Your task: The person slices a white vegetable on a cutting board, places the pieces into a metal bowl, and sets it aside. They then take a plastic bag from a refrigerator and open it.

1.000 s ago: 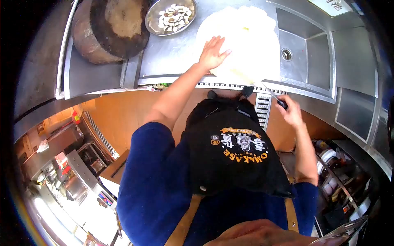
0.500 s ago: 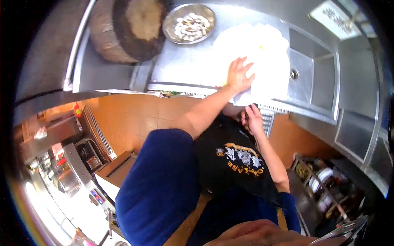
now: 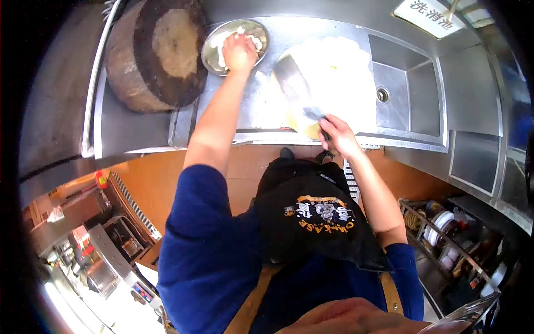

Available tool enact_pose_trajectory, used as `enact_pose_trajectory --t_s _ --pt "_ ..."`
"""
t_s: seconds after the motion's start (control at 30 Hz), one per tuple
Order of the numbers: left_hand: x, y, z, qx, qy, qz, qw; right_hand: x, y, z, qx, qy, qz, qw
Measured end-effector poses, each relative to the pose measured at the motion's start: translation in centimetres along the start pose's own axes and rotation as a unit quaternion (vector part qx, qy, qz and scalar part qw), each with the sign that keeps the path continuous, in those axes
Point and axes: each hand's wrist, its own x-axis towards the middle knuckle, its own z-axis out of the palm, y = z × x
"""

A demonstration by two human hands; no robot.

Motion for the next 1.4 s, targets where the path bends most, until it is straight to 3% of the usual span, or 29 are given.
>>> enact_pose_trajectory --t_s 0.07,0.1,0.13,0.23,0.3,0.33,0.5,0.63,0.7,0.9,0.97,1.0,1.03,1.1,1.17,1.23,1.3,1.4 --pt "-3.1 2.3 2.6 -0.184 -0.071 0.06 0.979 -1.3 6.0 -4.3 0.064 0.06 -0.03 0.996" --pt "-4.9 5.4 1.5 -0.231 -0.159 0.017 0.96 -2.8 6.8 -5.2 0.072 0.119 -0.019 0.99" --pt "-6.8 6.8 3.2 -0.26 -0.216 0.052 0.94 -3.6 8.3 -6.5 0.101 0.172 0.013 0.98" --pt "-11.0 12.0 5.8 -0.281 -0.271 0.088 0.916 -3.7 11.1 -8.0 0.198 0.225 -0.017 0.954" --pt "-12.7 14.3 7.4 -0.117 -0.179 0.09 0.973 -2.7 10.7 -7.5 0.173 0.26 0.012 0.95" --pt "-12.7 15.0 7.9 -0.114 -0.179 0.089 0.973 -2.1 10.3 -6.8 0.176 0.251 0.018 0.952" --pt "-13.4 17.6 8.0 -0.206 -0.207 0.053 0.955 1.3 9.6 -2.5 0.135 0.198 0.049 0.97" --pt "-13.4 17.2 7.8 -0.322 -0.123 -0.027 0.938 1.7 8.9 -0.3 0.112 0.164 0.027 0.98" --pt "-12.7 16.7 5.9 -0.338 -0.086 -0.05 0.936 1.6 9.1 -0.3 0.05 0.132 -0.04 0.989" --pt "-3.8 9.6 -0.7 -0.272 0.093 0.004 0.958 3.0 0.4 3.5 -0.07 0.052 -0.101 0.991" --pt "-0.6 4.6 0.0 -0.297 0.104 -0.017 0.949 3.4 -2.3 4.9 -0.077 0.006 -0.113 0.991" --pt "0.4 1.9 0.7 -0.342 0.043 -0.086 0.935 3.4 -2.1 4.6 -0.075 0.014 -0.112 0.991" --pt "0.3 -1.4 3.2 -0.091 0.029 -0.082 0.992 3.4 -1.6 4.0 -0.075 0.024 -0.114 0.99" --pt "-1.4 0.6 1.8 -0.004 0.091 -0.093 0.991 2.3 -0.5 2.1 -0.077 0.044 -0.113 0.99" --pt "-5.1 4.2 2.5 -0.167 -0.014 0.019 0.986 -0.5 1.8 -1.2 -0.047 0.113 -0.051 0.991" --pt "-9.9 8.7 4.0 -0.328 -0.218 0.011 0.919 -3.0 5.8 -5.0 0.02 0.167 -0.004 0.986" --pt "-13.4 13.2 4.5 -0.268 -0.298 0.006 0.916 -4.9 9.6 -8.1 0.05 0.199 0.022 0.978" --pt "-15.8 16.7 5.0 -0.24 -0.244 0.013 0.939 -5.2 11.9 -8.0 0.106 0.203 0.047 0.972"
